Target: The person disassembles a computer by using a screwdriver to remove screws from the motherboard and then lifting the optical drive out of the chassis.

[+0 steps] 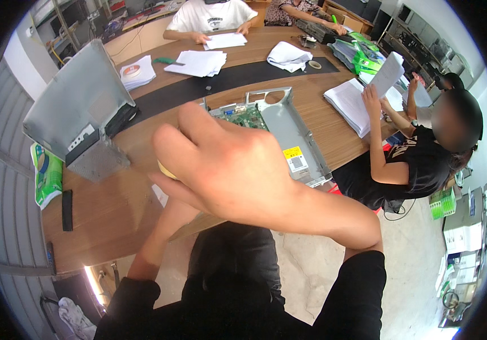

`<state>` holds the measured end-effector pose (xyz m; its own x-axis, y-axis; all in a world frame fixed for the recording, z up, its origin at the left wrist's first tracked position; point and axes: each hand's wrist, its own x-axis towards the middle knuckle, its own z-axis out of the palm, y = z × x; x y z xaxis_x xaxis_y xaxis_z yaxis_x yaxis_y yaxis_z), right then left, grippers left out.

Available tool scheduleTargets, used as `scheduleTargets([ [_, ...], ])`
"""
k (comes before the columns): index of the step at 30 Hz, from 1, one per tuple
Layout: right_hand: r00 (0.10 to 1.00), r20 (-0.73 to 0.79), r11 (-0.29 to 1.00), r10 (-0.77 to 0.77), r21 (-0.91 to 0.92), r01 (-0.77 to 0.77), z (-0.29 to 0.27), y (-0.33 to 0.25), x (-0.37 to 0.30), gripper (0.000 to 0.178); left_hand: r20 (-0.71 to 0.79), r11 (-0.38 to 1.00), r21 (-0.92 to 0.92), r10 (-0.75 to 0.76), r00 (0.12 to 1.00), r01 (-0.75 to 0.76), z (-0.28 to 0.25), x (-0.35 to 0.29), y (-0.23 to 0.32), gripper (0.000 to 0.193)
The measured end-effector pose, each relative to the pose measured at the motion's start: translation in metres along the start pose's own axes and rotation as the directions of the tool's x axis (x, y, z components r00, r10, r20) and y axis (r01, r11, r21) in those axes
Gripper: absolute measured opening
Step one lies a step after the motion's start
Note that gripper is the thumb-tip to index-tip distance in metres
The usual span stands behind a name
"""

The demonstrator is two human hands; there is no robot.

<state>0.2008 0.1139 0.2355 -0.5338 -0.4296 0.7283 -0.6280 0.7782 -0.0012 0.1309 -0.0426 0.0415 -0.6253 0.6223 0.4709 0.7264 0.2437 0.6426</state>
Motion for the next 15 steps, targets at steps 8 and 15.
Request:
scheduleTargets([
  [8,1.000,0.022,0.848,-0.006,0.530,-0.007,0.010,0.021,0.006,0.056,-0.099,0.998,-0.062,0.014,0.995,-0.020,0.009,-0.004,-0.002,0.021],
  [15,0.954,0.262,0.955,0.149,0.212,-0.207,-0.002,0.011,0.003,0.054,-0.225,0.971,-0.223,-0.137,0.965,0.086,0.012,-0.002,0.000,0.022],
])
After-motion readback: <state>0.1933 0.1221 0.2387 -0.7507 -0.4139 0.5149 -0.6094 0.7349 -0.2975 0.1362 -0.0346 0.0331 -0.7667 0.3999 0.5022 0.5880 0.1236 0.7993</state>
